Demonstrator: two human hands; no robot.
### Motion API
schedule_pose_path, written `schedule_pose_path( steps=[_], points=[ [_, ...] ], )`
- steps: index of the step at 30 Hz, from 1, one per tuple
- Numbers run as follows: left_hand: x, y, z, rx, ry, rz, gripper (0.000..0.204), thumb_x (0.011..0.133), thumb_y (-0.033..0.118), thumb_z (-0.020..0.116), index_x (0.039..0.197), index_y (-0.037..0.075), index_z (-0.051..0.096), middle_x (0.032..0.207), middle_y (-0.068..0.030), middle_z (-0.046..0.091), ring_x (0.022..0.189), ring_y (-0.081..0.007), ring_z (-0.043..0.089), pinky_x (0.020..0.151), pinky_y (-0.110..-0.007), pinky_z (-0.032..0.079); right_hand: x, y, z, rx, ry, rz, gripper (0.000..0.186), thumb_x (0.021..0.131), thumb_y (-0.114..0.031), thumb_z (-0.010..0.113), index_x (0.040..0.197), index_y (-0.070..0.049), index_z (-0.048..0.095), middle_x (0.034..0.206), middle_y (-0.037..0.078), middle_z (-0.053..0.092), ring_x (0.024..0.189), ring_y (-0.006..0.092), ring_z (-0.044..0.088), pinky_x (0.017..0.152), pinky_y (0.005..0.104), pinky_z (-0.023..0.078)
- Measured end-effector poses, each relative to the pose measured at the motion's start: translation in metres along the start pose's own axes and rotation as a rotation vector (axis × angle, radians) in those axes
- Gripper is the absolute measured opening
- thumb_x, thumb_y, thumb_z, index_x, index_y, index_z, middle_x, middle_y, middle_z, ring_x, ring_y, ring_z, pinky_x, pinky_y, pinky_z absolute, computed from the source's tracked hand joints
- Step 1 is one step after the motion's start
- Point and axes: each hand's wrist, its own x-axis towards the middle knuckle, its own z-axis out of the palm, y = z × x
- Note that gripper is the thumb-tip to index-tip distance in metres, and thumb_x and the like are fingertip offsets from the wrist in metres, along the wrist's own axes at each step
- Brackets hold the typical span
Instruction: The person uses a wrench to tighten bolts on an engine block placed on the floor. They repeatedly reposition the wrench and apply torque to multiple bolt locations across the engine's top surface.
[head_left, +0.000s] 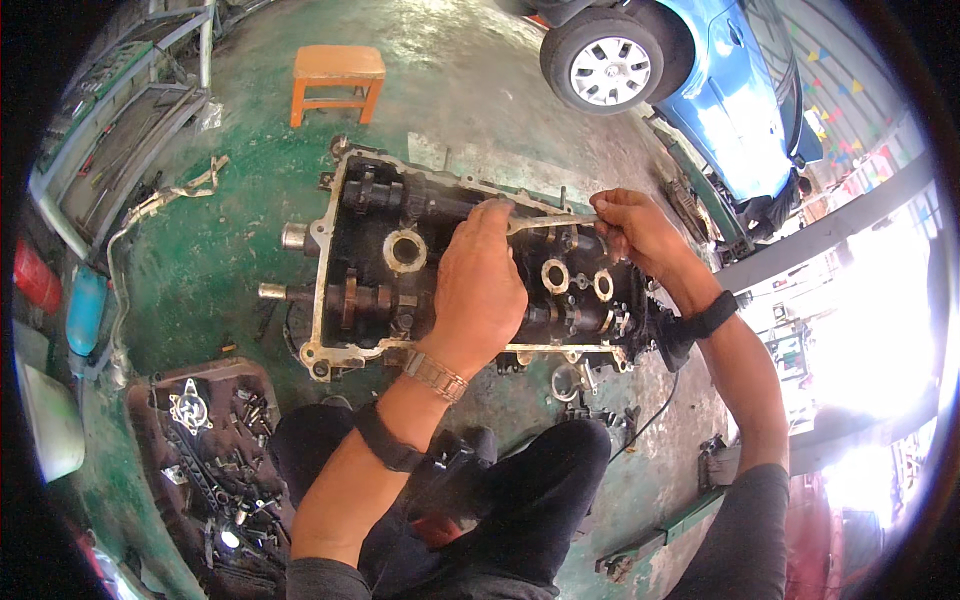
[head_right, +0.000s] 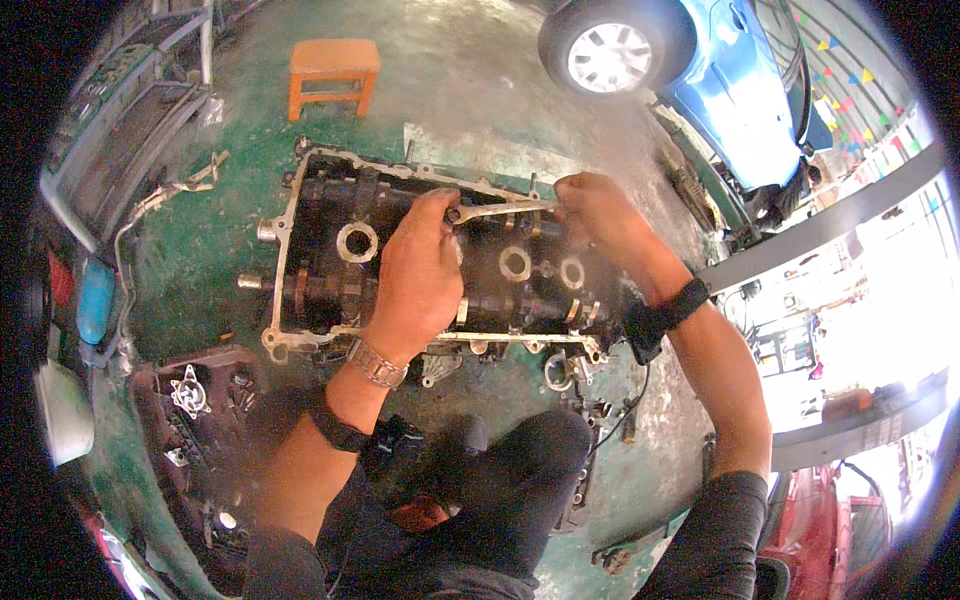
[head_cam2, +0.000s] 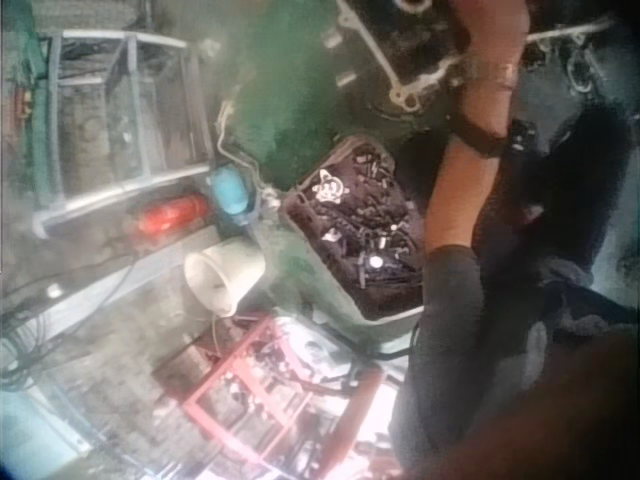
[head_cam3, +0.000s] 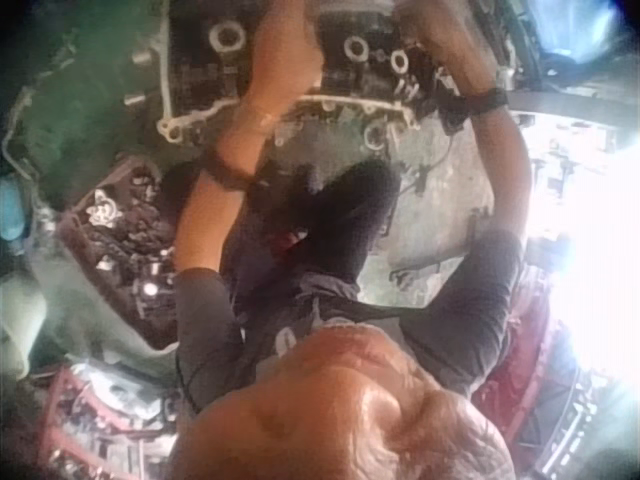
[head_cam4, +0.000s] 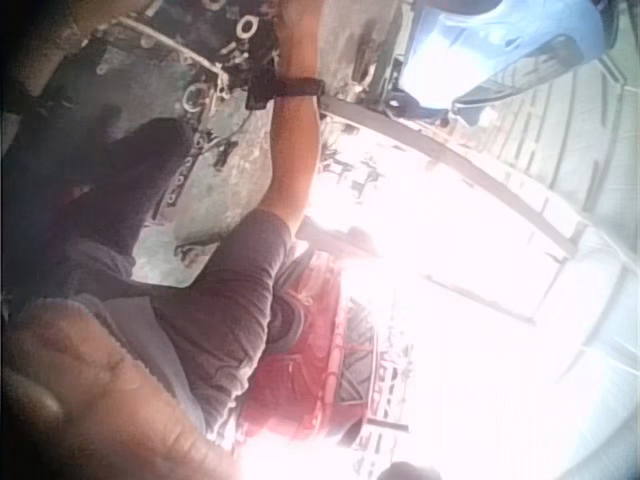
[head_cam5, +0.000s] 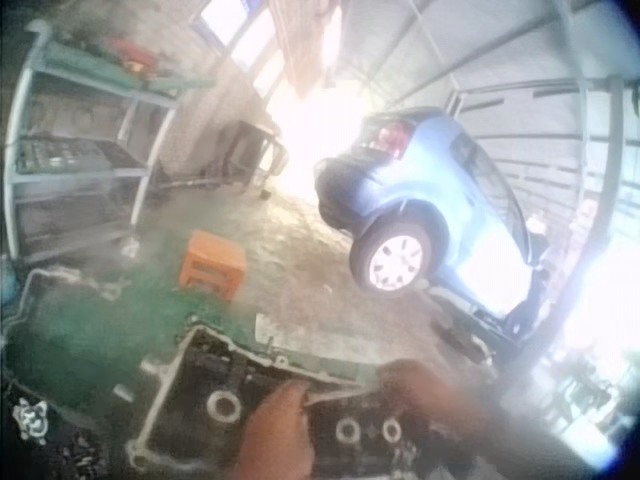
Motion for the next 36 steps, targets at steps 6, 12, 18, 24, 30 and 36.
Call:
schedule_pose_path(
  steps=[6,12,18,24,30,36],
  points=[
    [0.003,0.004,-0.004,-0.11,-0.055,-0.153,0.037,0.085,-0.008,0.055,0.122,-0.005,0.054,0.12,-0.0237,0.06,0.113,-0.0433,0.054,0.099,-0.049,0.044,0.027,-0.011,0.018,0.211,0.081,-0.042,0.015,0.099,-0.018,0.064,0.1,-0.004,0.059,0.074,0.001,0.06,0.055,0.0079,0.053,0.053,0.0253,0.048],
    [0.007,0.005,-0.004,-0.232,-0.017,-0.272,0.03,0.087,-0.009,0.054,0.117,-0.005,0.056,0.112,-0.0245,0.062,0.108,-0.0434,0.057,0.095,-0.05,0.045,0.05,-0.038,0.047,0.029,0.129,-0.179,0.02,0.097,-0.021,0.068,0.087,-0.006,0.059,0.069,-0.001,0.057,0.055,0.0085,0.052,0.052,0.0241,0.046],
    [0.008,0.006,-0.006,-0.309,0.053,-0.33,0.022,0.089,-0.008,0.052,0.11,-0.006,0.057,0.103,-0.0257,0.065,0.098,-0.0446,0.062,0.087,-0.049,0.049,0.071,-0.058,0.079,-0.238,0.163,-0.332,0.024,0.091,-0.019,0.072,0.101,0.001,0.065,0.071,-0.001,0.056,0.061,0.0076,0.052,0.054,0.0251,0.043],
    [0.005,0.01,-0.003,-0.427,0.137,-0.451,0.024,0.093,-0.009,0.048,0.116,-0.006,0.056,0.103,-0.0219,0.066,0.095,-0.0347,0.066,0.087,-0.042,0.051,0.078,-0.067,0.111,-0.53,0.235,-0.616,0.045,0.09,-0.018,0.073,0.124,0.009,0.061,0.09,0.011,0.07,0.08,0.0132,0.063,0.074,0.0305,0.052],
    [0.004,0.003,0.002,-0.891,0.241,-0.639,0.026,0.1,-0.007,0.041,0.123,-0.005,0.054,0.11,-0.0129,0.064,0.1,-0.0179,0.065,0.087,-0.03,0.053,0.045,-0.076,0.142,-0.572,0.18,-0.936,0.045,0.089,-0.011,0.072,0.132,-0.003,0.061,0.1,0.021,0.073,0.08,0.0232,0.071,0.073,0.0365,0.055],
    [-0.001,-0.001,0.002,-0.825,0.275,-0.433,0.022,0.099,-0.002,0.048,0.119,-0.004,0.058,0.107,-0.0097,0.066,0.1,-0.0138,0.062,0.086,-0.029,0.05,-0.009,-0.078,0.162,-0.673,-0.072,-1.216,0.038,0.084,-0.009,0.068,0.122,-0.002,0.061,0.084,0.021,0.069,0.072,0.0434,0.067,0.063,0.0503,0.054]
  ],
)
